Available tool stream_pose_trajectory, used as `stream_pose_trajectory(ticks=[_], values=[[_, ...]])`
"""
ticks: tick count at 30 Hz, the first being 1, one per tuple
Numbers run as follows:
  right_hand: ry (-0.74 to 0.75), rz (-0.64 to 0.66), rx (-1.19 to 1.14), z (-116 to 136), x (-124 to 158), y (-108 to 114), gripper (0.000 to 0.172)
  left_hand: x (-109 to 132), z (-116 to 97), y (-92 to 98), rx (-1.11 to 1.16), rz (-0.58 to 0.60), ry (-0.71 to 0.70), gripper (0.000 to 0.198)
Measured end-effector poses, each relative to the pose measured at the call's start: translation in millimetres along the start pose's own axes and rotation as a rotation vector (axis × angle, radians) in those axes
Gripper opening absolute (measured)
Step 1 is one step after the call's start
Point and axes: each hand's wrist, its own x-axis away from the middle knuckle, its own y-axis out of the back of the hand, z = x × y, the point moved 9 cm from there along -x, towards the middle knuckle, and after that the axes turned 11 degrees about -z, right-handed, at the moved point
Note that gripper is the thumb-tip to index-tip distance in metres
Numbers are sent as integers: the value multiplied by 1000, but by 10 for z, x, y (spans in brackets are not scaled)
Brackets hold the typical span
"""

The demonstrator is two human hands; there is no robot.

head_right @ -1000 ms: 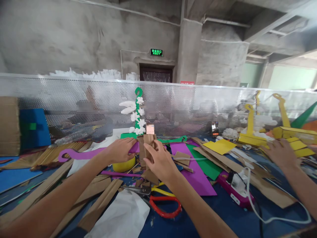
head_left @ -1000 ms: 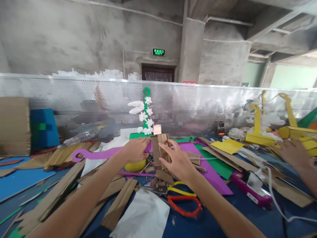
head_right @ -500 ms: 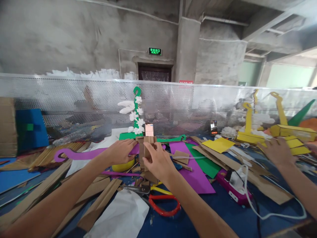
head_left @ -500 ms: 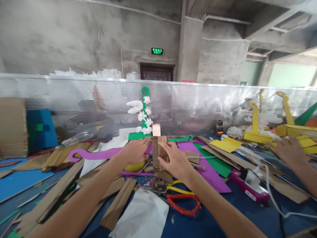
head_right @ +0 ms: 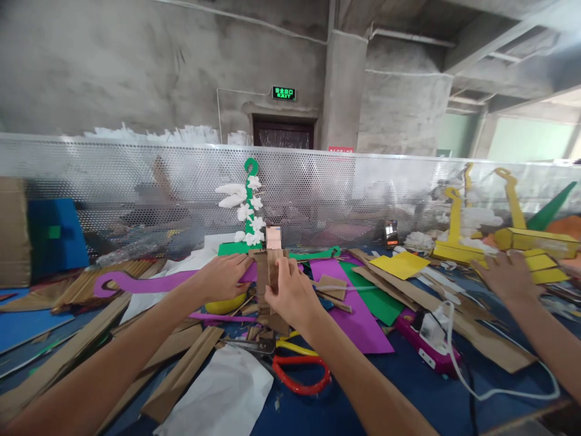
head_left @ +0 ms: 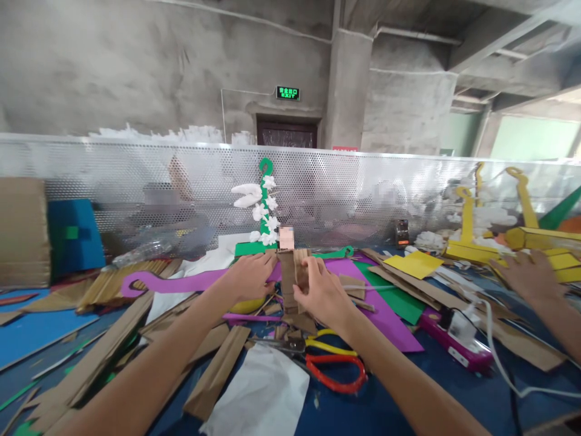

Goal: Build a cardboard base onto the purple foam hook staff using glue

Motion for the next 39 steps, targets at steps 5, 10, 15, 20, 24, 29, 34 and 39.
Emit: stream_pose_trajectory(ticks=[5, 10, 15, 20, 24, 29, 34, 39], values=[[17, 11, -1, -22, -2, -25, 42, -1, 17, -26, 4, -6, -6, 43], [43, 8, 13, 7, -3, -24, 41, 8, 28, -56, 19, -6, -10, 46], [43, 18, 3, 26, 12, -33, 39, 10, 29, -70, 30, -5, -6, 44], [35, -14, -119, -69, -23, 32, 30, 55, 166, -134, 98, 70, 64, 41], [-43, 33, -221, -336, -78, 21, 20, 110, 316, -169, 176, 141, 96, 37], [-106, 163, -280, -610, -150, -59, 13, 171, 497, -246, 228, 227, 126, 40], [10, 317, -90, -804, -385, -356, 17, 204, 603, -310, 313, 246, 111, 42], [83, 397, 19, -931, -816, -850, 38, 244, 662, -331, 364, 245, 98, 42]])
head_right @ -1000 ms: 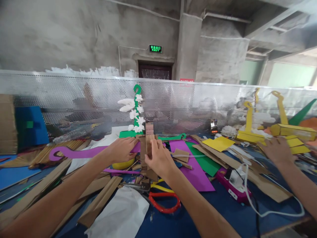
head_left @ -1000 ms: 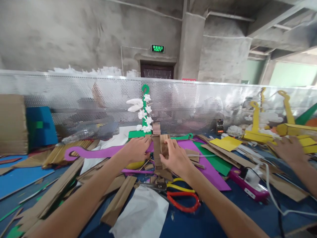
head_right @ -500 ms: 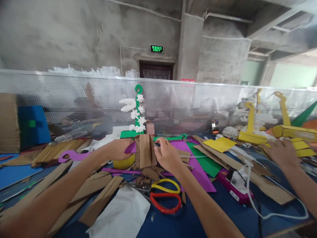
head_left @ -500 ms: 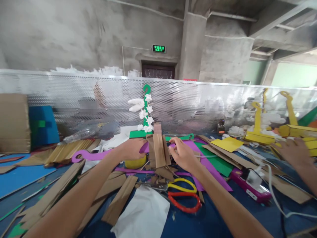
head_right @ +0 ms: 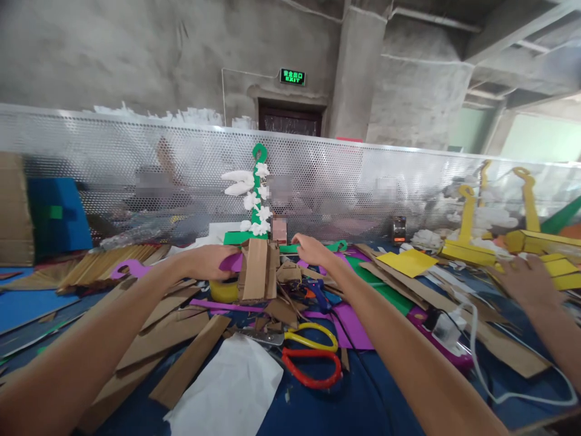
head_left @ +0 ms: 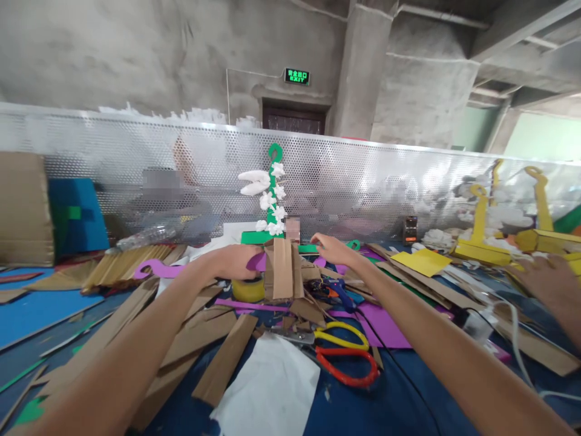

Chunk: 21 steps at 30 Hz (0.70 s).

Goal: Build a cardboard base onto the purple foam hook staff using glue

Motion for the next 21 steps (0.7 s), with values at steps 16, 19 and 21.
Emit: stream_pose_trajectory(ticks=[16, 19, 21], values=[[-52, 173, 410, -329, -961, -805, 64, -13, 209, -58, 77, 63, -15, 21], [-65, 187, 424, -363, -1021, -860, 63, -19, 209, -39, 89, 81, -36, 18], [-76, 191, 424, -367, -1044, -880, 65, -8, 199, -18, 75, 82, -36, 21]])
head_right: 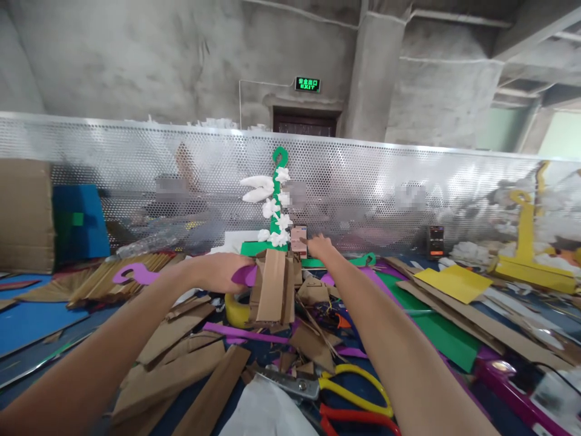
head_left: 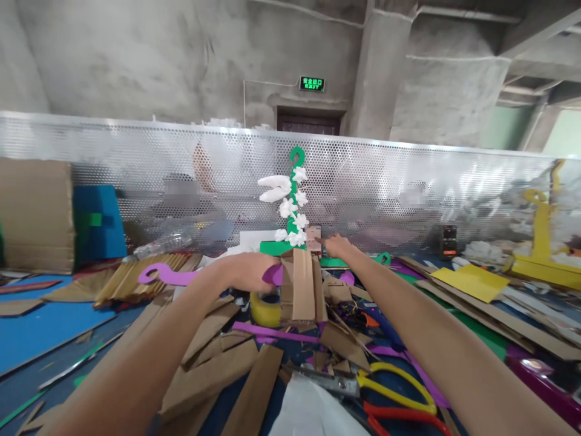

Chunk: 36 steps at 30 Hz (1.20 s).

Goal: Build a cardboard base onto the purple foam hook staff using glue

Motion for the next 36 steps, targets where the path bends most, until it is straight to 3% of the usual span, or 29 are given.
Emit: stream_pose_trajectory(ticks=[4, 8, 13, 15, 18, 25, 32, 36], values=[[-23, -42, -28, 27, 11, 80, 65, 42, -28, 19, -43, -2, 10, 23], [-53, -181, -98, 48, 133, 390, 58, 54, 20, 64, -72, -62, 39, 32], [-59, -371, -239, 151, 619, 923, 40, 5, 118, 83, -150, -141, 62, 35], [-4, -396, -456, 291, 897, 1075, 32, -24, 136, 71, -178, -150, 73, 37], [52, -257, -745, 535, 1230, 1104, 25, -56, 142, 46, -203, -139, 86, 41], [40, -257, -750, 667, 1389, 1220, 26, -53, 168, 106, -201, -180, 113, 50], [55, -312, -402, 917, 1467, 1284, 52, -116, 26, 139, -298, -221, 151, 37], [54, -269, -351, 938, 1461, 1230, 51, -132, -45, 165, -324, -228, 173, 36]])
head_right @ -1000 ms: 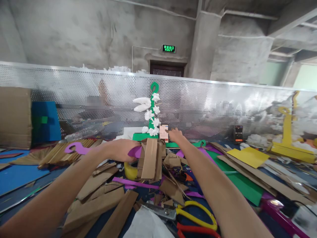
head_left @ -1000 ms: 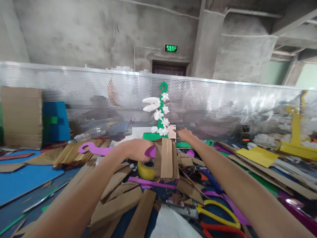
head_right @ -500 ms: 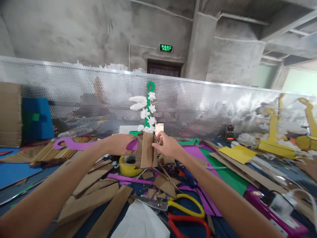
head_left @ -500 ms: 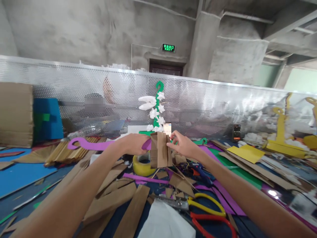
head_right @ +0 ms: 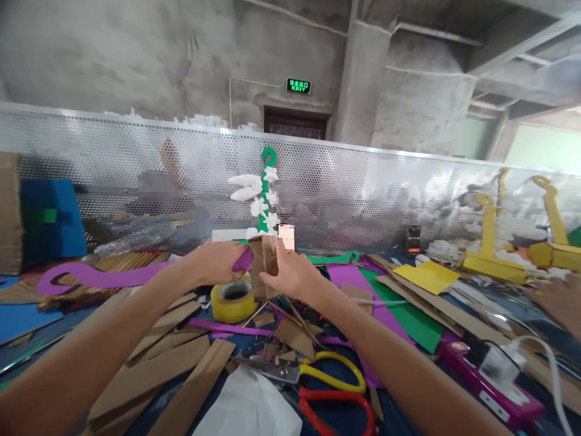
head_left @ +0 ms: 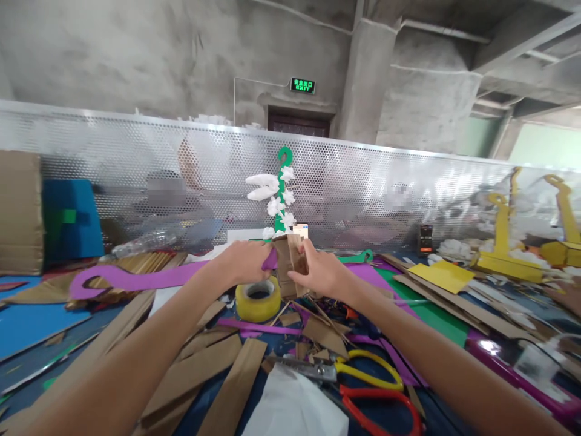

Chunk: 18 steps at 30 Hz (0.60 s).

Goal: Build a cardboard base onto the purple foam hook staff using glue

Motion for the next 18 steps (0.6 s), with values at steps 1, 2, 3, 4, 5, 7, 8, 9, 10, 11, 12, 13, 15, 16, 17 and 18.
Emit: stream_pose_trajectory(ticks=[1, 2, 3, 4, 5, 7, 8, 9, 10, 11, 12, 13, 15, 16, 17, 18], values=[[-5, 2, -4, -16, -4, -4, 50, 0, -4, 6, -5, 0, 5, 35], [-11, 0, -8, -34, -9, -5, 49, 0, -7, 10, -8, -2, 8, 35], [-16, -2, -9, -51, -15, -8, 49, 1, -13, 12, -9, -3, 7, 34], [-20, -3, -10, -65, -20, -12, 50, 1, -21, 12, -10, -3, 5, 34], [-22, -1, -9, -75, -25, -19, 50, 1, -29, 12, -12, -2, 3, 34], [-22, 12, -7, -86, -32, -35, 51, 2, -45, 12, -20, 5, 2, 33], [-21, 21, -9, -87, -33, -41, 51, 2, -55, 14, -26, 10, 2, 33], [-18, 30, -12, -85, -34, -42, 51, 3, -64, 18, -33, 15, 2, 33], [-15, 34, -16, -82, -34, -35, 51, 3, -73, 25, -39, 17, 1, 34], [-11, 37, -20, -77, -33, -24, 50, 2, -81, 33, -43, 17, 1, 34], [-7, 37, -24, -72, -32, -9, 50, 1, -84, 42, -47, 15, 3, 35], [-6, 38, -26, -69, -31, 8, 50, -1, -85, 49, -49, 12, 4, 35], [-8, 40, -30, -63, -27, 39, 49, -3, -77, 51, -48, 12, 10, 37], [-9, 44, -34, -58, -24, 51, 49, -4, -72, 48, -47, 12, 12, 37], [-10, 49, -38, -53, -22, 61, 49, -6, -68, 45, -48, 11, 13, 38], [-11, 55, -40, -47, -19, 70, 49, -7, -67, 44, -50, 9, 11, 38]])
